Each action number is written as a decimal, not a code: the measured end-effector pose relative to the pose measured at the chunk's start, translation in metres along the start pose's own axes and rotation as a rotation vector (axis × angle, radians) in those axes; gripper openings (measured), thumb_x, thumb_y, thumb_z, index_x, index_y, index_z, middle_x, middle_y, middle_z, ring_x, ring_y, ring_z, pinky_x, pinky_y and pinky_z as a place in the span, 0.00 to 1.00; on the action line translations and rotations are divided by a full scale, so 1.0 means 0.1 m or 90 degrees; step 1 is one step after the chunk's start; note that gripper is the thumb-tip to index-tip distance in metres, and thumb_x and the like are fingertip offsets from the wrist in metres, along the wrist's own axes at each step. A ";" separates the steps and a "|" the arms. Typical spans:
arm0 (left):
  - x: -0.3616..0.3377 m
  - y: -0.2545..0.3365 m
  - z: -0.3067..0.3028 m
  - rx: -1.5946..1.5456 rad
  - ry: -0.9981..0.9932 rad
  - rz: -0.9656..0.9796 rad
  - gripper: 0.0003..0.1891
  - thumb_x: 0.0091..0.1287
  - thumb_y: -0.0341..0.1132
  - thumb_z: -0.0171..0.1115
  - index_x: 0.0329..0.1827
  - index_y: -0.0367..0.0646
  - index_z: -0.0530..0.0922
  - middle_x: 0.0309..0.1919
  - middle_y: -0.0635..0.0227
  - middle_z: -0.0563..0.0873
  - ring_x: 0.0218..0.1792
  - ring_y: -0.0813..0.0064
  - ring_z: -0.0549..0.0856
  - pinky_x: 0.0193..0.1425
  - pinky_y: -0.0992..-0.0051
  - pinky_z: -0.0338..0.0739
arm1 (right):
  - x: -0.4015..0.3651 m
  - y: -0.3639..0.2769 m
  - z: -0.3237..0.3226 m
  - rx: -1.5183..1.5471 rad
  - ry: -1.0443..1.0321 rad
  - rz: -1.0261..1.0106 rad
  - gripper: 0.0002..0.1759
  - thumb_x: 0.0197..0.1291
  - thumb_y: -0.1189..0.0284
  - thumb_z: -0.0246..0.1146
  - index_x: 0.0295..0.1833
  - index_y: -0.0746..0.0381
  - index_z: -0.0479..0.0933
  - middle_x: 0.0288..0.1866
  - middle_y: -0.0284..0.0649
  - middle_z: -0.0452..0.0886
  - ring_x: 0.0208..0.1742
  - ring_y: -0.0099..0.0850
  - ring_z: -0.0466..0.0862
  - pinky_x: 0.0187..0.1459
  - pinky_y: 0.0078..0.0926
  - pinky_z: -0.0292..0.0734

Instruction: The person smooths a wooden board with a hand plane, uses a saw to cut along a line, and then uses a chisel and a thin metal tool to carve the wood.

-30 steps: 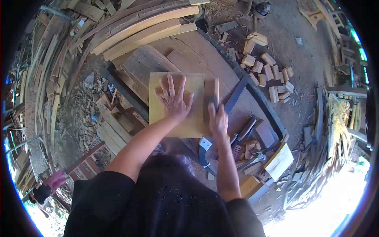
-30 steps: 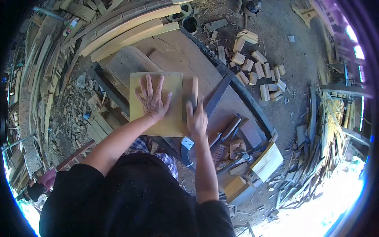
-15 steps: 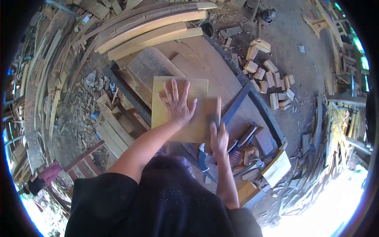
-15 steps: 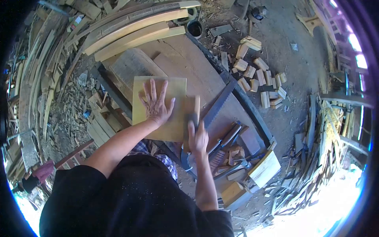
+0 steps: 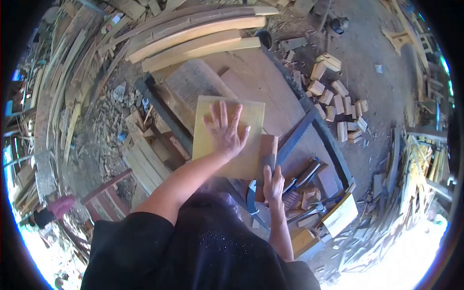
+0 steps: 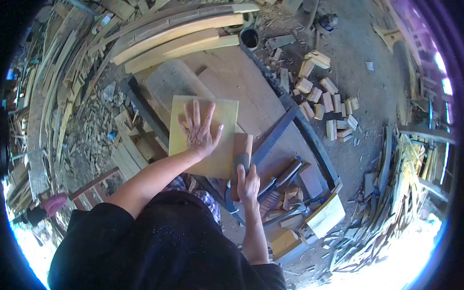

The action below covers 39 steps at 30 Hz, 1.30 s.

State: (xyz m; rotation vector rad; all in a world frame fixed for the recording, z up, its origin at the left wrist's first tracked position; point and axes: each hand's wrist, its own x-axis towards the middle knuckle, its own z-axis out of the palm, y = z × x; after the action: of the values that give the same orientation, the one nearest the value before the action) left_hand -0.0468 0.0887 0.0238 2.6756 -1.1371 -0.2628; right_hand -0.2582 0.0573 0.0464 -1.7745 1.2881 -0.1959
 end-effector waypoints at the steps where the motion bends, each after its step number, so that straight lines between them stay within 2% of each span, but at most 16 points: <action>1: -0.05 -0.03 0.00 0.000 0.003 0.021 0.40 0.68 0.59 0.51 0.81 0.65 0.47 0.79 0.51 0.37 0.78 0.40 0.34 0.72 0.31 0.30 | 0.00 0.00 0.03 -0.002 -0.014 0.008 0.29 0.69 0.48 0.53 0.47 0.69 0.72 0.35 0.66 0.81 0.42 0.63 0.81 0.43 0.55 0.74; 3: -0.07 -0.03 0.00 0.005 -0.005 0.013 0.40 0.68 0.59 0.51 0.81 0.65 0.47 0.80 0.51 0.37 0.78 0.41 0.34 0.72 0.31 0.30 | 0.28 -0.08 0.04 -0.051 -0.004 0.039 0.31 0.69 0.47 0.52 0.47 0.69 0.73 0.35 0.66 0.81 0.42 0.63 0.81 0.43 0.54 0.74; 7: -0.06 -0.01 -0.02 0.020 -0.001 0.009 0.41 0.68 0.60 0.51 0.81 0.65 0.46 0.80 0.52 0.37 0.78 0.42 0.34 0.72 0.31 0.31 | 1.35 -0.45 0.13 -0.083 0.069 -0.047 0.34 0.69 0.44 0.50 0.46 0.71 0.73 0.36 0.67 0.80 0.42 0.65 0.80 0.43 0.57 0.74; 11: -0.05 0.02 0.02 -0.001 0.007 -0.003 0.40 0.68 0.62 0.49 0.81 0.67 0.46 0.80 0.53 0.37 0.78 0.40 0.34 0.72 0.30 0.30 | 0.70 -0.25 0.04 -0.078 0.020 -0.010 0.30 0.70 0.48 0.51 0.46 0.70 0.71 0.35 0.69 0.79 0.41 0.66 0.79 0.42 0.58 0.73; 13: -0.05 -0.01 0.02 -0.002 -0.011 -0.003 0.40 0.68 0.61 0.49 0.81 0.67 0.46 0.80 0.53 0.38 0.78 0.40 0.34 0.71 0.30 0.29 | 0.14 0.11 0.06 0.024 0.028 -0.058 0.27 0.70 0.51 0.53 0.45 0.68 0.71 0.33 0.66 0.79 0.40 0.64 0.81 0.39 0.55 0.74; 15: -0.07 -0.06 0.05 0.018 0.001 0.017 0.40 0.68 0.61 0.49 0.81 0.65 0.46 0.80 0.52 0.37 0.78 0.41 0.34 0.72 0.31 0.32 | 0.00 0.09 0.05 -0.006 -0.002 -0.009 0.26 0.69 0.51 0.54 0.44 0.68 0.72 0.34 0.65 0.80 0.40 0.63 0.81 0.39 0.52 0.75; 17: -0.04 -0.01 -0.02 0.024 -0.005 0.021 0.40 0.68 0.60 0.49 0.81 0.65 0.46 0.79 0.51 0.37 0.78 0.41 0.34 0.72 0.32 0.33 | 0.41 -0.11 0.06 -0.017 0.009 0.016 0.28 0.69 0.49 0.53 0.43 0.69 0.73 0.35 0.65 0.80 0.41 0.63 0.81 0.41 0.53 0.75; 19: -0.03 0.01 -0.01 0.029 -0.003 0.019 0.39 0.68 0.60 0.49 0.81 0.65 0.46 0.80 0.52 0.37 0.78 0.41 0.34 0.72 0.32 0.32 | 1.09 -0.32 0.12 -0.101 0.056 -0.022 0.32 0.69 0.46 0.51 0.44 0.70 0.73 0.37 0.66 0.81 0.41 0.64 0.81 0.43 0.54 0.74; 21: -0.04 0.01 -0.01 0.022 0.000 0.007 0.39 0.68 0.59 0.49 0.81 0.65 0.47 0.80 0.53 0.38 0.78 0.41 0.34 0.72 0.31 0.31 | 1.49 -0.51 0.13 -0.096 0.081 -0.062 0.33 0.69 0.45 0.49 0.42 0.70 0.73 0.37 0.67 0.80 0.42 0.64 0.80 0.44 0.56 0.74; 25: -0.05 0.03 0.03 -0.017 0.028 0.007 0.40 0.67 0.61 0.50 0.80 0.65 0.49 0.80 0.53 0.40 0.78 0.40 0.35 0.72 0.31 0.28 | 0.95 -0.26 0.09 -0.099 0.057 -0.042 0.32 0.69 0.45 0.50 0.40 0.69 0.71 0.35 0.70 0.78 0.42 0.66 0.80 0.43 0.59 0.72; 27: -0.05 0.00 0.03 0.007 0.030 0.003 0.39 0.68 0.62 0.49 0.80 0.65 0.49 0.80 0.53 0.40 0.78 0.41 0.35 0.72 0.32 0.28 | 0.38 -0.02 0.05 -0.100 0.032 -0.036 0.28 0.69 0.48 0.53 0.39 0.67 0.67 0.29 0.67 0.78 0.35 0.66 0.79 0.36 0.59 0.72; 29: -0.06 -0.03 0.05 0.009 0.032 0.016 0.37 0.69 0.61 0.47 0.80 0.65 0.50 0.80 0.52 0.40 0.78 0.41 0.35 0.73 0.32 0.29 | -0.24 0.13 -0.05 -0.099 0.025 -0.052 0.27 0.68 0.49 0.54 0.39 0.66 0.66 0.27 0.64 0.78 0.33 0.64 0.79 0.34 0.57 0.72; 32: -0.06 -0.04 0.11 0.008 0.073 0.032 0.36 0.70 0.62 0.45 0.80 0.65 0.51 0.79 0.51 0.40 0.78 0.42 0.36 0.72 0.32 0.29 | -0.95 0.56 -0.21 -0.075 -0.057 0.033 0.29 0.67 0.47 0.55 0.38 0.66 0.68 0.32 0.65 0.78 0.39 0.63 0.79 0.40 0.55 0.71; 35: -0.08 0.01 0.05 -0.010 0.055 0.016 0.37 0.68 0.62 0.48 0.79 0.66 0.53 0.80 0.52 0.42 0.79 0.43 0.35 0.73 0.33 0.28 | -1.38 0.74 -0.42 -0.148 0.000 0.101 0.29 0.66 0.45 0.55 0.38 0.66 0.69 0.32 0.64 0.78 0.38 0.63 0.79 0.40 0.54 0.71; 37: -0.09 -0.04 0.18 -0.017 0.119 0.062 0.35 0.69 0.58 0.51 0.78 0.65 0.56 0.80 0.54 0.44 0.79 0.44 0.36 0.73 0.32 0.32 | -1.51 0.94 -0.50 -0.127 0.084 0.127 0.30 0.66 0.45 0.55 0.40 0.66 0.71 0.34 0.64 0.80 0.41 0.62 0.80 0.42 0.54 0.72; 39: -0.08 -0.09 0.23 -0.052 0.086 0.255 0.32 0.67 0.54 0.56 0.75 0.63 0.63 0.79 0.55 0.51 0.78 0.42 0.44 0.73 0.33 0.39 | -1.50 1.09 -0.58 -0.148 0.292 0.218 0.31 0.65 0.45 0.56 0.43 0.67 0.75 0.38 0.61 0.82 0.43 0.61 0.81 0.44 0.53 0.74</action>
State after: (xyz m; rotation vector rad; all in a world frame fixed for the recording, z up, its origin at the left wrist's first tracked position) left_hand -0.0514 0.0974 -0.0006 2.2900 -1.5411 -0.0558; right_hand -0.4326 0.1426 0.0536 -1.7219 1.9899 -0.2776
